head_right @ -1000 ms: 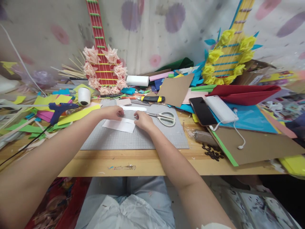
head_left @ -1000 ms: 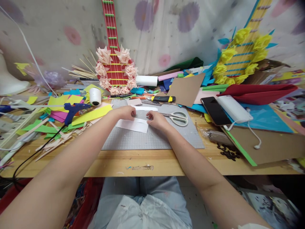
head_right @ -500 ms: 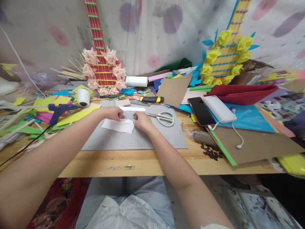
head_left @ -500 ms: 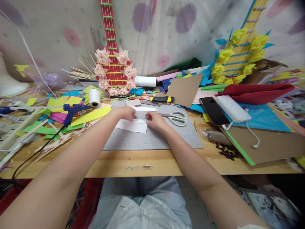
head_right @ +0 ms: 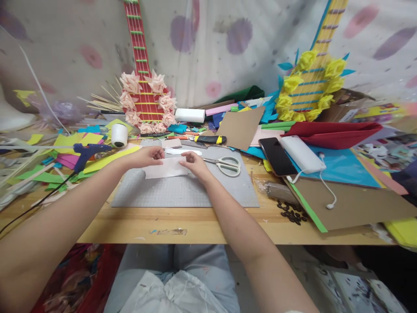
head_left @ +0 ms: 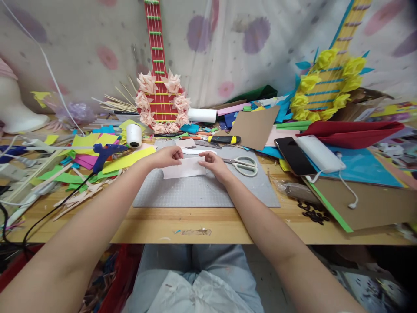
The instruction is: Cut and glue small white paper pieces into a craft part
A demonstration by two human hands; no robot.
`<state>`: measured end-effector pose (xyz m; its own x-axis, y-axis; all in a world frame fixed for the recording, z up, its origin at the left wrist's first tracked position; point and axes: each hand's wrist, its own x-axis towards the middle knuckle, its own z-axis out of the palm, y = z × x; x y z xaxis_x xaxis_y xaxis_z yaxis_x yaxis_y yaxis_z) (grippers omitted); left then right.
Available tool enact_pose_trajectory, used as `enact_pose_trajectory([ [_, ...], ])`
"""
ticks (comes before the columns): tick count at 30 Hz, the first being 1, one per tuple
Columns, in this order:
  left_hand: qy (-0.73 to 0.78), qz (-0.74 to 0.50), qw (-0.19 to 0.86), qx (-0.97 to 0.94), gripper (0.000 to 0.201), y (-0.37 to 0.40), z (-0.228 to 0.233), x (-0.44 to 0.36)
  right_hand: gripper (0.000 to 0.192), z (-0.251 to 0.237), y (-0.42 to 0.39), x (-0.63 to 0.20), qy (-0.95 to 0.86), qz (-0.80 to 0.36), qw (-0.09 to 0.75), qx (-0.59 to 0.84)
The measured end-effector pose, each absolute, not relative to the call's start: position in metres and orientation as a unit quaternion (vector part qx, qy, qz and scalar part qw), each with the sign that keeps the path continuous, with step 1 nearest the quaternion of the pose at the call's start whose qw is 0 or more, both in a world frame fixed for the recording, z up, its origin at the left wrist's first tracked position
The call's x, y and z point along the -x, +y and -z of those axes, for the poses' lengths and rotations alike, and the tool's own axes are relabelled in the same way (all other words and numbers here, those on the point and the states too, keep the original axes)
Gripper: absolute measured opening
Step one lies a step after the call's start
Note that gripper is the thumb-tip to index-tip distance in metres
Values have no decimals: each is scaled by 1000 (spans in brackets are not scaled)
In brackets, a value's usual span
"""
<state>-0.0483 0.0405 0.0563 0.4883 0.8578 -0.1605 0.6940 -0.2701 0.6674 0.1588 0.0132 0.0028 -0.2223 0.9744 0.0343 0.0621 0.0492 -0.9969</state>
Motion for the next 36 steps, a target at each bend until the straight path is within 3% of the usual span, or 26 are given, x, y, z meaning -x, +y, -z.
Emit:
enact_pose_trajectory([
  [10, 501, -91, 486, -711, 45, 36, -60, 49, 29, 4, 18, -154, -488, -558, 482, 467],
  [19, 526, -26, 475, -705, 48, 34, -64, 50, 25, 9, 21, -155, -502, -537, 492, 467],
  [26, 548, 40, 384, -742, 39, 35, -67, 47, 26, 10, 22, -156, -506, -530, 484, 478],
  [32, 578, -11, 339, -742, 45, 32, -66, 52, 22, 14, 25, -156, -533, -490, 466, 509],
  [36, 586, -9, 381, -715, 45, 30, -64, 59, 19, 18, 27, -156, -557, -451, 452, 531],
])
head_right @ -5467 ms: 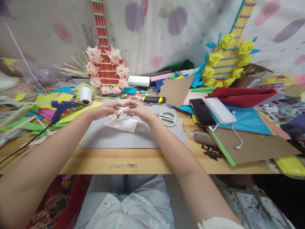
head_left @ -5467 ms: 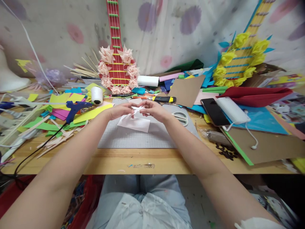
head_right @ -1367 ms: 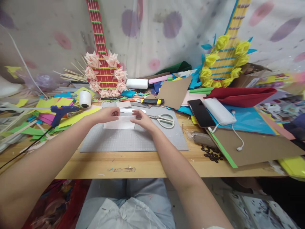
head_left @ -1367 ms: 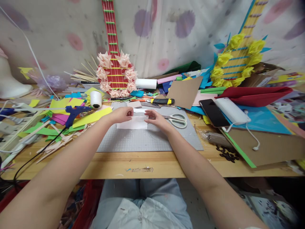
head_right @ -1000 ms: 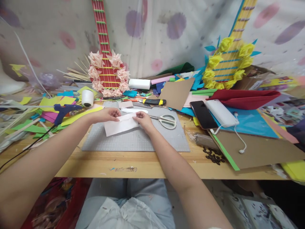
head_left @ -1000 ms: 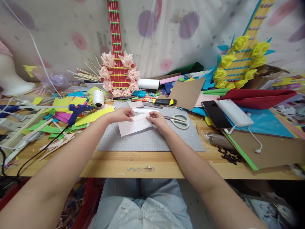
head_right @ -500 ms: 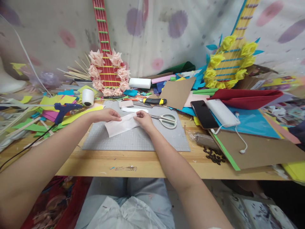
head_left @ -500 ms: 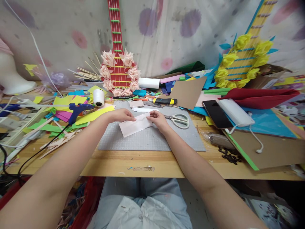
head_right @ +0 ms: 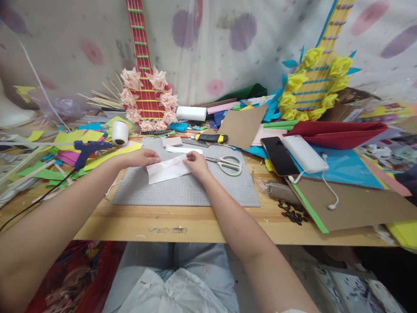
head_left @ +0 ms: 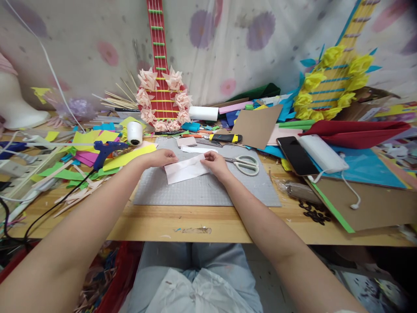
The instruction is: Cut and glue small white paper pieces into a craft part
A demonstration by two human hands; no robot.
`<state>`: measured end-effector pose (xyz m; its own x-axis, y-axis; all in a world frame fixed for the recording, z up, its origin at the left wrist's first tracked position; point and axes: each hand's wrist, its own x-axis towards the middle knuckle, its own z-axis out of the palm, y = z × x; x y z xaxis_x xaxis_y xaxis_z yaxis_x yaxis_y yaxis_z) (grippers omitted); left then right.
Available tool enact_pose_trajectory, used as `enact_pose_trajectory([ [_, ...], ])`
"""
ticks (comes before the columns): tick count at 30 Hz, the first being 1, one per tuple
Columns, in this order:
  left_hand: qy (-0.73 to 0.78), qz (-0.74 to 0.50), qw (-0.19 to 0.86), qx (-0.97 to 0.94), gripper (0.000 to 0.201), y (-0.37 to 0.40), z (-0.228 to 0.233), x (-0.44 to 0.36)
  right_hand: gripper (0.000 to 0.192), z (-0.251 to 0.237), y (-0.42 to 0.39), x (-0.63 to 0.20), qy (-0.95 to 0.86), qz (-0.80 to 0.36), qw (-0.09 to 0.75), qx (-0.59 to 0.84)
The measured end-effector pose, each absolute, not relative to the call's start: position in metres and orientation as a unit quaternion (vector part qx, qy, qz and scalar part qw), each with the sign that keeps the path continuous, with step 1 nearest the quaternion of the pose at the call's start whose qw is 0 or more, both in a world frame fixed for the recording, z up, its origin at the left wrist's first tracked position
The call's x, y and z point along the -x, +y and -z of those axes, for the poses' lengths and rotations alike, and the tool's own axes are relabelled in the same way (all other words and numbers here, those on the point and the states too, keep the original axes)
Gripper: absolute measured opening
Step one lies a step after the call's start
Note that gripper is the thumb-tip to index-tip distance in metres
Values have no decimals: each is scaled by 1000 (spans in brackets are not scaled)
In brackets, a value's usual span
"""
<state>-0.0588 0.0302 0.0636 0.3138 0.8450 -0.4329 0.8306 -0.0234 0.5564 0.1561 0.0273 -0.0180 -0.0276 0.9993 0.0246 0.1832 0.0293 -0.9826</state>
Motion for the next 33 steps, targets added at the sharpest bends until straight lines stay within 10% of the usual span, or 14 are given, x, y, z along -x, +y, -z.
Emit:
enact_pose_trajectory([
  [12, 592, -79, 120, -793, 18, 26, -38, 82, 17, 23, 25, -156, -596, -368, 440, 563],
  [33, 655, -4, 272, -705, 26, 38, -33, 91, 13, 20, 19, -155, -630, -340, 416, 561],
])
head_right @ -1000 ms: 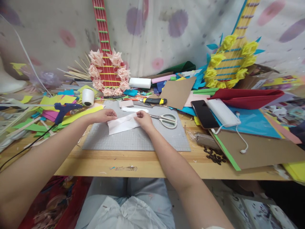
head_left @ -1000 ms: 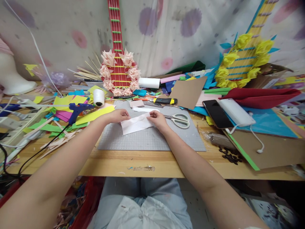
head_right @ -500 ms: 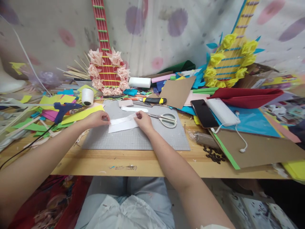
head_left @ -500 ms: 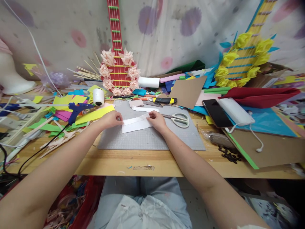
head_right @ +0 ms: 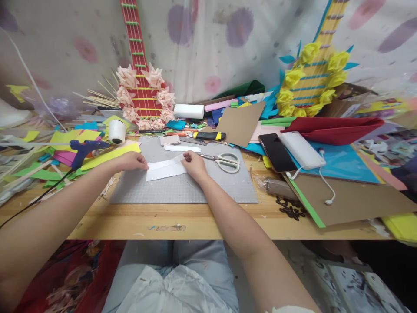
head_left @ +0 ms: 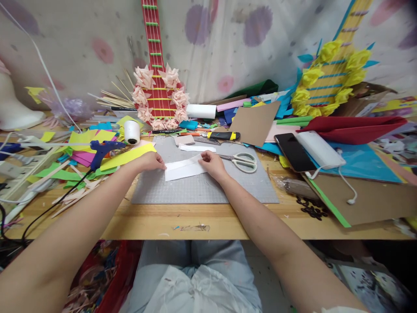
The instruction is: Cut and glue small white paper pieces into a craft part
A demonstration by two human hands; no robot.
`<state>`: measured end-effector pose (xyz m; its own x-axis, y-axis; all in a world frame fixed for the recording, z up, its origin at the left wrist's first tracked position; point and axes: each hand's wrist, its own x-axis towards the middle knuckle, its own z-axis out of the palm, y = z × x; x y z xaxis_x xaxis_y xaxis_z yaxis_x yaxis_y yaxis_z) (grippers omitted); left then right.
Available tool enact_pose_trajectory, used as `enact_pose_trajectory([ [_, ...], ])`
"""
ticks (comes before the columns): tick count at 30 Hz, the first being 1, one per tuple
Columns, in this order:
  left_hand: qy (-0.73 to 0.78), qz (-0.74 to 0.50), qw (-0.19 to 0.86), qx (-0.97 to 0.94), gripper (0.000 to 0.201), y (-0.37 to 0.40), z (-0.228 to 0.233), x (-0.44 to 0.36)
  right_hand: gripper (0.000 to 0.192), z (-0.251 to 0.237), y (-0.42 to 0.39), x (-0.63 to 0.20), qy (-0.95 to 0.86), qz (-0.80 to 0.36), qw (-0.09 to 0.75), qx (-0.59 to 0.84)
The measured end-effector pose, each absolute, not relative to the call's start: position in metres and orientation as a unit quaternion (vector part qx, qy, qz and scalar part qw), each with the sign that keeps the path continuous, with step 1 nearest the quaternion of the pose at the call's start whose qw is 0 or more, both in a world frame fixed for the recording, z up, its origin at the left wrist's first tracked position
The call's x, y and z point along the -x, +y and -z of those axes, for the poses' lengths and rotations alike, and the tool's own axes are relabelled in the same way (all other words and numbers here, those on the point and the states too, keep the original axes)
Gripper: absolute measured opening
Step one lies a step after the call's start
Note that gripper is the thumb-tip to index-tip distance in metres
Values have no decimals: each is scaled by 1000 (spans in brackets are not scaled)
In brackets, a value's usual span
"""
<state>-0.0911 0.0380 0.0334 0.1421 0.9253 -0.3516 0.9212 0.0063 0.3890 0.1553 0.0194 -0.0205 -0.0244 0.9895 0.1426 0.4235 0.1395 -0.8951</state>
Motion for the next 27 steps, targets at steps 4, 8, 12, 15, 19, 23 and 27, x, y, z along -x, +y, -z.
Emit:
enact_pose_trajectory([
  [4, 657, -8, 281, -700, 26, 33, -43, 87, 13, 20, 19, -156, -636, -331, 412, 562],
  [8, 661, -12, 292, -691, 25, 32, -48, 86, 14, 20, 19, -156, -638, -329, 412, 561],
  [12, 664, -11, 289, -689, 23, 36, -46, 86, 14, 19, 18, -155, -638, -331, 411, 560],
  [15, 666, -4, 282, -690, 22, 38, -44, 86, 14, 20, 18, -155, -640, -332, 410, 558],
  [19, 666, 1, 270, -695, 21, 40, -41, 87, 14, 20, 19, -155, -642, -333, 410, 556],
  [23, 664, 0, 258, -702, 22, 40, -40, 87, 14, 19, 18, -155, -641, -331, 409, 559],
  [27, 663, 4, 257, -703, 23, 40, -40, 87, 14, 19, 17, -155, -640, -329, 410, 560],
])
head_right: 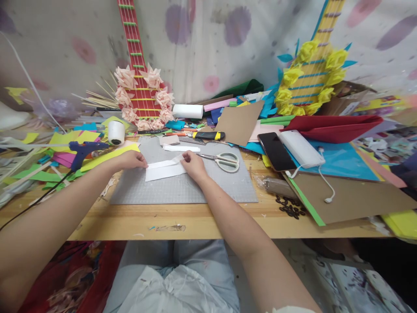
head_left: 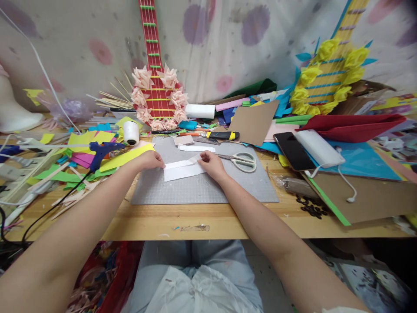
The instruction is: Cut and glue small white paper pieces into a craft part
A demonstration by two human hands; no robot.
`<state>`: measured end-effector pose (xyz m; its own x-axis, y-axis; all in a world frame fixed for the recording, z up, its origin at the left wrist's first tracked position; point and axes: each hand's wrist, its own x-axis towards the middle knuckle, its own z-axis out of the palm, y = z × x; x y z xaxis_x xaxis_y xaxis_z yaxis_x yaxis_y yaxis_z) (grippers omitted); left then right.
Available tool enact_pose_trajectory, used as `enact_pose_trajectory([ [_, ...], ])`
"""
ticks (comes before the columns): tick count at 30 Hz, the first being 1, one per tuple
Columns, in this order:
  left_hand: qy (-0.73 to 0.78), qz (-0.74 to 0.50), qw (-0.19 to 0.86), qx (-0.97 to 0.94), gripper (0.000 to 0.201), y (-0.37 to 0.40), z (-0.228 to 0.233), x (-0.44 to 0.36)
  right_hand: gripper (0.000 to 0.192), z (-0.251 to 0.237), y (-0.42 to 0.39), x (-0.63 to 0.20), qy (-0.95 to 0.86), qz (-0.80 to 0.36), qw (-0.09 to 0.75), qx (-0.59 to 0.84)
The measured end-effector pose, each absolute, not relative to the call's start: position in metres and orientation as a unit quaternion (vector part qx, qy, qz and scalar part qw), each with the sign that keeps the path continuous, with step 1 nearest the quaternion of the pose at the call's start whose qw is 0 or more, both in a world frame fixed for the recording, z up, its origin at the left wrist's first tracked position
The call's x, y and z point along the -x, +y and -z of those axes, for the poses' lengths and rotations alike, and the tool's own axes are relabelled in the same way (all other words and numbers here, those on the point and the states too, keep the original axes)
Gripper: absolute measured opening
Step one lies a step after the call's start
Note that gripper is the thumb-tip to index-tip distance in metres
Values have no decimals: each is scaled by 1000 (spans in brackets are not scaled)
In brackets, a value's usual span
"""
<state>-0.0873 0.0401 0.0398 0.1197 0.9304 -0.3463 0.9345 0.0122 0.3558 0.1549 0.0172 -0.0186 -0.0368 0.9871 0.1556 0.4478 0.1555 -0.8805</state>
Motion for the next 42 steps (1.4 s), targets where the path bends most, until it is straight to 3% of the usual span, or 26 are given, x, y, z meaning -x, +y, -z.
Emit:
enact_pose_trajectory([
  [13, 673, 39, 191, -714, 25, 41, -41, 78, 13, 21, 19, -154, -609, -355, 439, 557],
  [19, 662, 27, 130, -738, 39, 38, -49, 55, 15, 23, 22, -153, -593, -364, 454, 557],
  [25, 571, -113, 219, -783, 35, 45, -40, 25, 14, 22, 21, -152, -588, -377, 465, 544],
  [28, 530, -113, 267, -797, 37, 50, -37, 16, 13, 22, 21, -152, -589, -374, 466, 544],
  [42, 524, -89, 287, -797, 26, 56, -29, 21, 13, 21, 21, -151, -576, -370, 475, 552],
])
